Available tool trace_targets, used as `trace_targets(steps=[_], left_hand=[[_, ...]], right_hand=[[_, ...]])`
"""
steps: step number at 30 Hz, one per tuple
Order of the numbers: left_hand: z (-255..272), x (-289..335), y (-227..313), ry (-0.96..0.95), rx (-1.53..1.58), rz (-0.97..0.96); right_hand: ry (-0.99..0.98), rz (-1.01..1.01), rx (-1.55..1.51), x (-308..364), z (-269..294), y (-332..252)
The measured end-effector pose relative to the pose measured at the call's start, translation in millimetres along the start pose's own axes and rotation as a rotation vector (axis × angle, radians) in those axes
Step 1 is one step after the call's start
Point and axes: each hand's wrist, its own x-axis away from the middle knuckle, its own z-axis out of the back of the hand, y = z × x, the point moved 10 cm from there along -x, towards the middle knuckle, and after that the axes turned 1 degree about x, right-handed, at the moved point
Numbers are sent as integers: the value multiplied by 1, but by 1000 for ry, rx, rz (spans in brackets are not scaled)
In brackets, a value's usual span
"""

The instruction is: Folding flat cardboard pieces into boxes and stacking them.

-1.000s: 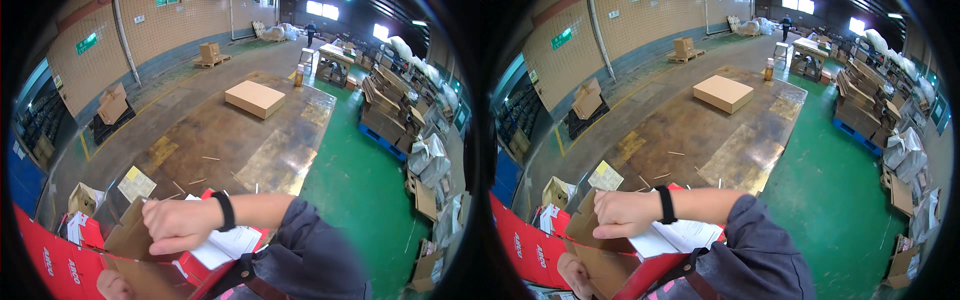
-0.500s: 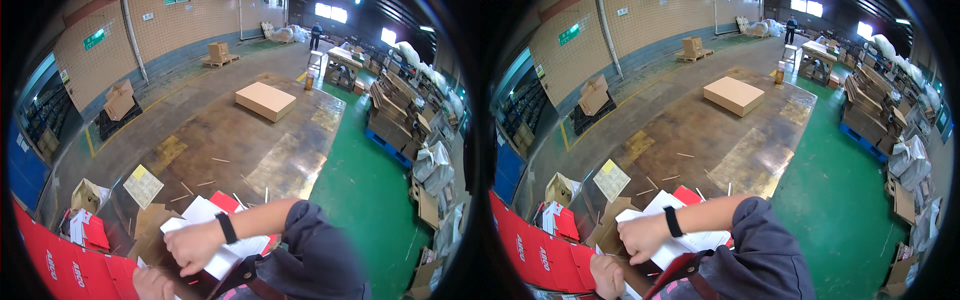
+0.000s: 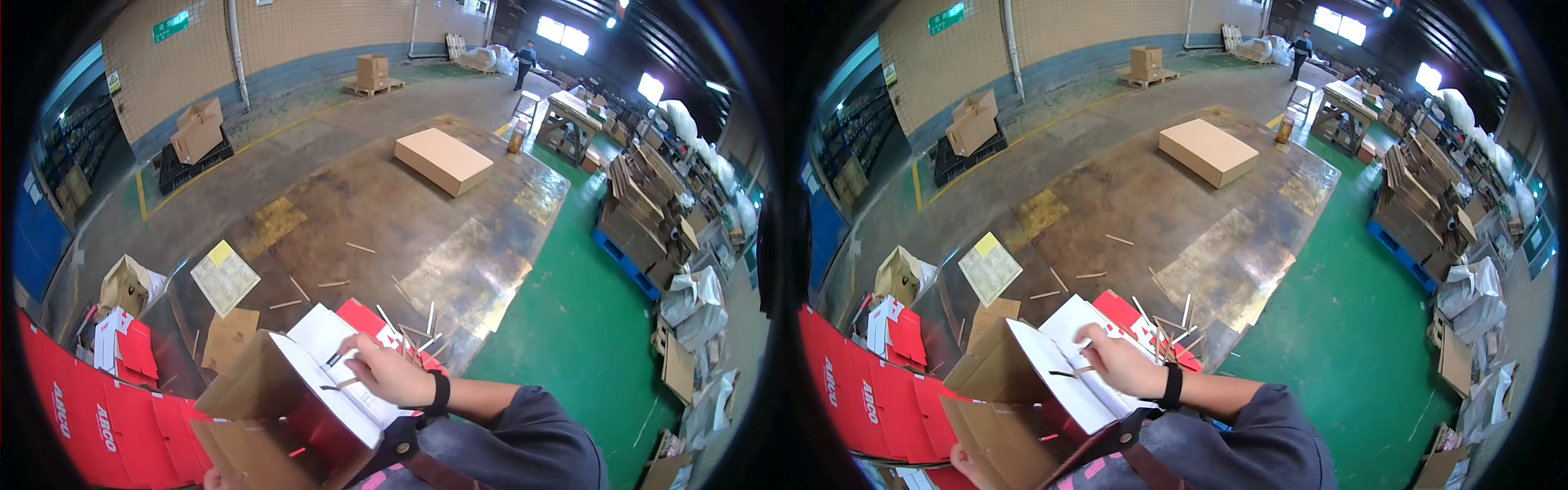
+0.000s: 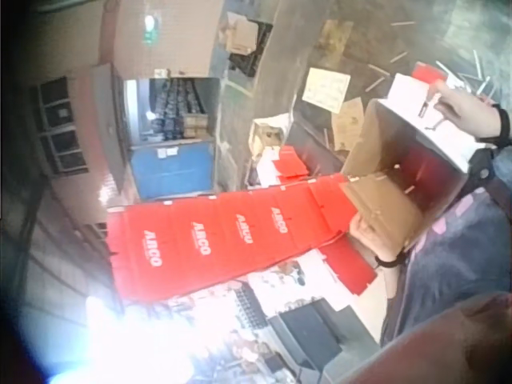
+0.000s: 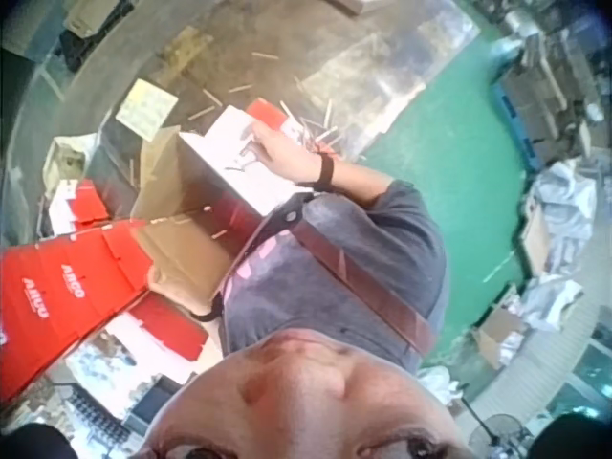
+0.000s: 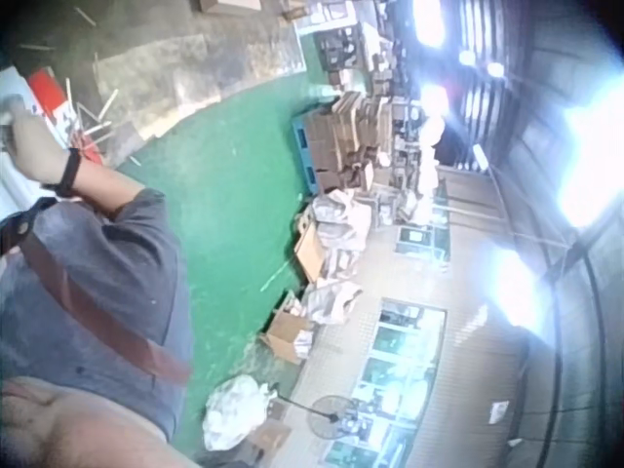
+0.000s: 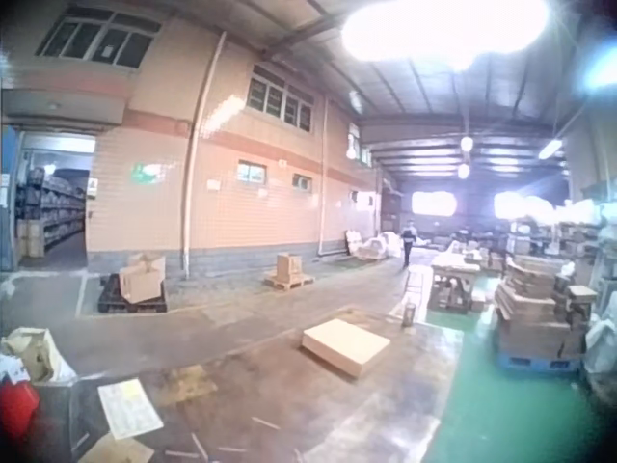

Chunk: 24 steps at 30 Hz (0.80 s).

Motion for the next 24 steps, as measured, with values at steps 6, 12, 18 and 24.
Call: trace_targets(steps=[6, 12, 18, 24], left_hand=[[-7, -12, -4, -21, 72, -13], [26, -63, -4, 0, 222, -181], [-41, -56, 113, -410, 356, -736], [-90, -47, 118, -1033, -91, -758]], right_hand=[[-911, 3, 672, 71, -61, 129], [39, 718, 104, -62, 50, -121], [-351, 1152, 100, -38, -31, -162], [-833, 1179, 270, 24, -83, -172]])
